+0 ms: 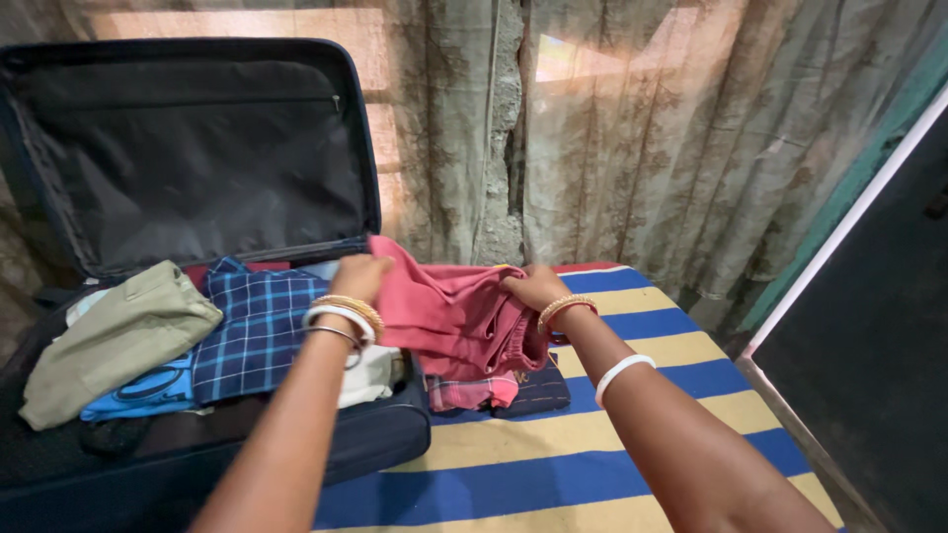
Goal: The person opens a suitcase, removes various items of clothing, and folds them on a bed. The person folds a striped shirt, a solid-colored top, and a checkered garment, then places them in a neat row on the bed surface.
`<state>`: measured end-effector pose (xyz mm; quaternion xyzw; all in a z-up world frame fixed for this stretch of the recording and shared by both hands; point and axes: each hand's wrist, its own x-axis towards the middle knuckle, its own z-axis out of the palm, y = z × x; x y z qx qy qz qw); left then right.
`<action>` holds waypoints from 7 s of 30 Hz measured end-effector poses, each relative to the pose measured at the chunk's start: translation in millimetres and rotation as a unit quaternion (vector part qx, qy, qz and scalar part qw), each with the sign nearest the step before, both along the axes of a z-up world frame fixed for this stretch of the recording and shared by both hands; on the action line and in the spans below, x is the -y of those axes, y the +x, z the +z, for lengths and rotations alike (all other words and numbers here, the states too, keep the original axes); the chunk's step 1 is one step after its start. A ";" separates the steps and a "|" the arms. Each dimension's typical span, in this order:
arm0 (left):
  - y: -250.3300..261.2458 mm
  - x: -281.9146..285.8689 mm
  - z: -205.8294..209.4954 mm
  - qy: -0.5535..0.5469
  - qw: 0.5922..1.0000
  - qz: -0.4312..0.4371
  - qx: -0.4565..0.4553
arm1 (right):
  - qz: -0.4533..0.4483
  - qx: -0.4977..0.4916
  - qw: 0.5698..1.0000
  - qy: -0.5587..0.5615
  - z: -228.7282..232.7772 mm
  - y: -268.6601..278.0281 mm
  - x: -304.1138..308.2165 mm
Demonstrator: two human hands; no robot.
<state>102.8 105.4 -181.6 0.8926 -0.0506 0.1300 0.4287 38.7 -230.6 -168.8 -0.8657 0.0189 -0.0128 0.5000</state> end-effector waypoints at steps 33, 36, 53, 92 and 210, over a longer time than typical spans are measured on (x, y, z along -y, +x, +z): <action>-47.8 100.3 -35.7 -0.839 0.537 0.062 -0.062 | -0.042 0.215 0.963 0.159 33.0 -10.7 -92.4; -73.9 101.4 -5.9 -0.862 0.506 0.017 -0.014 | -0.214 0.200 0.938 0.186 35.0 -24.5 -87.2; -154.7 143.6 4.7 -0.761 0.624 -0.085 -0.154 | 0.017 -0.131 0.777 0.616 29.8 -63.3 8.7; -67.6 243.4 -100.1 -0.679 0.684 -0.048 -0.260 | -0.031 -0.201 0.828 0.523 -98.0 -18.7 127.3; -104.0 23.8 -9.7 -0.019 0.990 0.127 -0.065 | 0.154 0.120 0.980 -0.037 -3.3 -25.7 -121.2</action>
